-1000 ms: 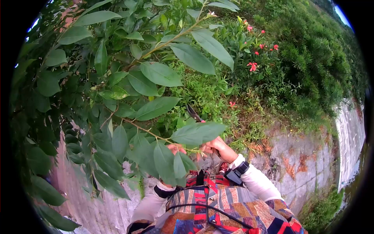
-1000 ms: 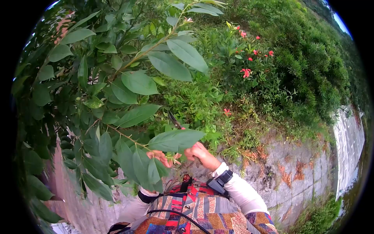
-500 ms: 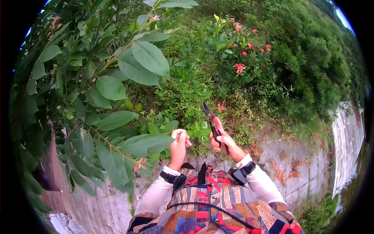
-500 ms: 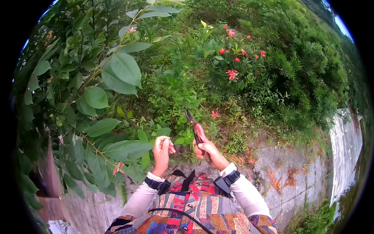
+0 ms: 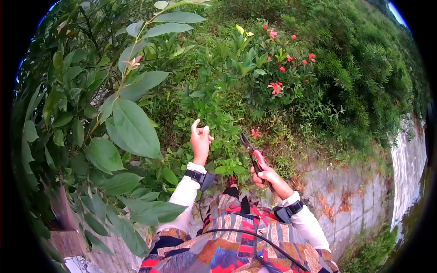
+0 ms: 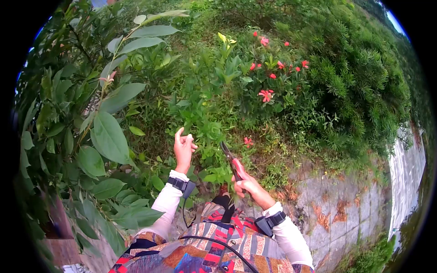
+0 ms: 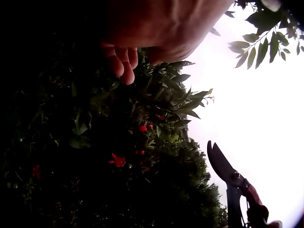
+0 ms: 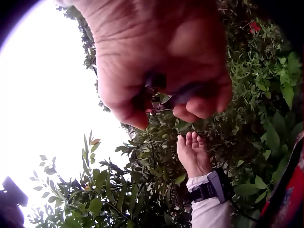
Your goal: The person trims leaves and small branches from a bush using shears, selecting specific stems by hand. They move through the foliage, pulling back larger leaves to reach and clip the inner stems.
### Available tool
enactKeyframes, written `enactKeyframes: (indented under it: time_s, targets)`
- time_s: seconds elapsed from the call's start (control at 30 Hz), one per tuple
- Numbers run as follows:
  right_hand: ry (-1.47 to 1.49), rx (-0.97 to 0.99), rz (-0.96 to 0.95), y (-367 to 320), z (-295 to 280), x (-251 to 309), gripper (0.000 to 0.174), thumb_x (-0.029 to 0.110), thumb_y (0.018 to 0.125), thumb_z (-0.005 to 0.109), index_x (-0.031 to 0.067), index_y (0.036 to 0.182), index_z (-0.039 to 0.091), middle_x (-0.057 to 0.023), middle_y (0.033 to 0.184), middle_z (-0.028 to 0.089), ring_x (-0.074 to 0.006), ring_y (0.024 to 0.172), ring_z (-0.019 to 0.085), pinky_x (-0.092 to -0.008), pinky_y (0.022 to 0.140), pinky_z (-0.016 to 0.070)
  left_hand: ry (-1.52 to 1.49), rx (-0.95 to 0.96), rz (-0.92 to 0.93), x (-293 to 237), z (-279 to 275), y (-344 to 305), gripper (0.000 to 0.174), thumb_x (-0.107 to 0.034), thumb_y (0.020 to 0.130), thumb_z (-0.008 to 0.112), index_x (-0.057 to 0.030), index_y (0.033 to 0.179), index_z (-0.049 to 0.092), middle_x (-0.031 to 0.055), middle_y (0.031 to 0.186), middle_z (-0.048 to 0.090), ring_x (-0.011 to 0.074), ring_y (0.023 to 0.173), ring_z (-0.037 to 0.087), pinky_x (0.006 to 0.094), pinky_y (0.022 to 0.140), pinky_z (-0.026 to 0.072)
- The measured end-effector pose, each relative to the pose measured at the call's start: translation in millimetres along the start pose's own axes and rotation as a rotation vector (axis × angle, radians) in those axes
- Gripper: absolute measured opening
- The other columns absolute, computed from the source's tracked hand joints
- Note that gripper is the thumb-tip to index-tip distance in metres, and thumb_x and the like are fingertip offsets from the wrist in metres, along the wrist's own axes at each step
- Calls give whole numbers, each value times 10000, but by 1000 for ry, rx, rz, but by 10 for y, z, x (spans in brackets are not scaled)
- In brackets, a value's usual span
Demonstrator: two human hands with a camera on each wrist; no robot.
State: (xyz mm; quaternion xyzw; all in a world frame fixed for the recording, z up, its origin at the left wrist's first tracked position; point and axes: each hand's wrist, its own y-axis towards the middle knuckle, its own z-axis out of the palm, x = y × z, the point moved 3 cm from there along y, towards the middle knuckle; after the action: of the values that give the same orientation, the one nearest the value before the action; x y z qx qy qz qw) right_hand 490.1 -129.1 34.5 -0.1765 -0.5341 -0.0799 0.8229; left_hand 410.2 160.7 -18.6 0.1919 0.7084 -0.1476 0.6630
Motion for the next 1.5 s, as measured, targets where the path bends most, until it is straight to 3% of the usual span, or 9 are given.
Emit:
enactKeyframes:
  time_s: [0.27,0.3,0.43,0.77,1.07,1.1,1.2,1.23,1.5]
  targets:
    - [18,118,138,659,-161,277,682,318,915,529,56,1509,318,22,755,402,-86,641,382,-248,594,346,287,12,-33,230,189,1112,561,-162,950,672,-88,1465,464,32,702,627,99,519,606,259,459,469]
    - [4,124,148,724,-188,289,671,317,915,527,55,1501,329,22,748,398,-86,640,385,-247,594,346,267,-26,-20,203,229,1162,329,-162,939,680,-47,1242,624,42,673,626,111,498,611,276,446,465]
    - [-57,170,170,960,-251,382,732,306,917,509,73,1561,252,17,772,406,-97,646,398,-250,607,362,313,-102,-45,384,220,1393,169,-136,944,662,-6,853,604,49,654,620,110,482,592,274,438,456]
    - [-258,621,268,1660,-544,466,837,387,943,478,157,1631,58,6,803,416,-111,628,382,-256,612,364,85,-250,-89,383,153,790,94,-107,999,584,-22,961,593,42,745,650,80,536,562,249,477,458]
    - [-190,678,362,2080,-576,276,869,459,963,518,221,1629,14,24,752,435,-89,640,404,-238,611,352,167,-414,-34,491,51,495,110,-142,979,640,-48,1007,688,-6,764,620,49,579,519,220,521,417]
    - [-197,606,396,2107,-571,260,707,470,959,535,162,1561,329,27,746,472,-83,626,426,-239,595,355,125,-410,-53,485,36,488,106,-140,976,645,-50,1009,689,-11,767,621,49,596,525,218,533,423]
    - [-167,607,476,2282,-550,115,445,472,955,552,113,1214,596,32,729,511,-86,601,445,-247,581,359,99,-387,-89,445,-34,491,94,-134,969,653,-57,1018,675,-22,784,631,46,651,557,213,560,442]
    - [-125,575,506,2316,-524,77,343,464,954,561,121,933,581,34,715,538,-89,585,470,-253,571,370,85,-388,-68,431,-46,508,84,-130,963,655,-59,1007,665,-25,775,623,48,643,557,220,557,442]
    - [-115,538,553,2522,-458,48,319,432,953,577,114,974,589,25,766,561,-90,647,520,-246,583,395,45,-329,-78,435,-83,539,85,-111,959,653,-64,1019,615,-29,782,614,47,684,569,217,587,450]
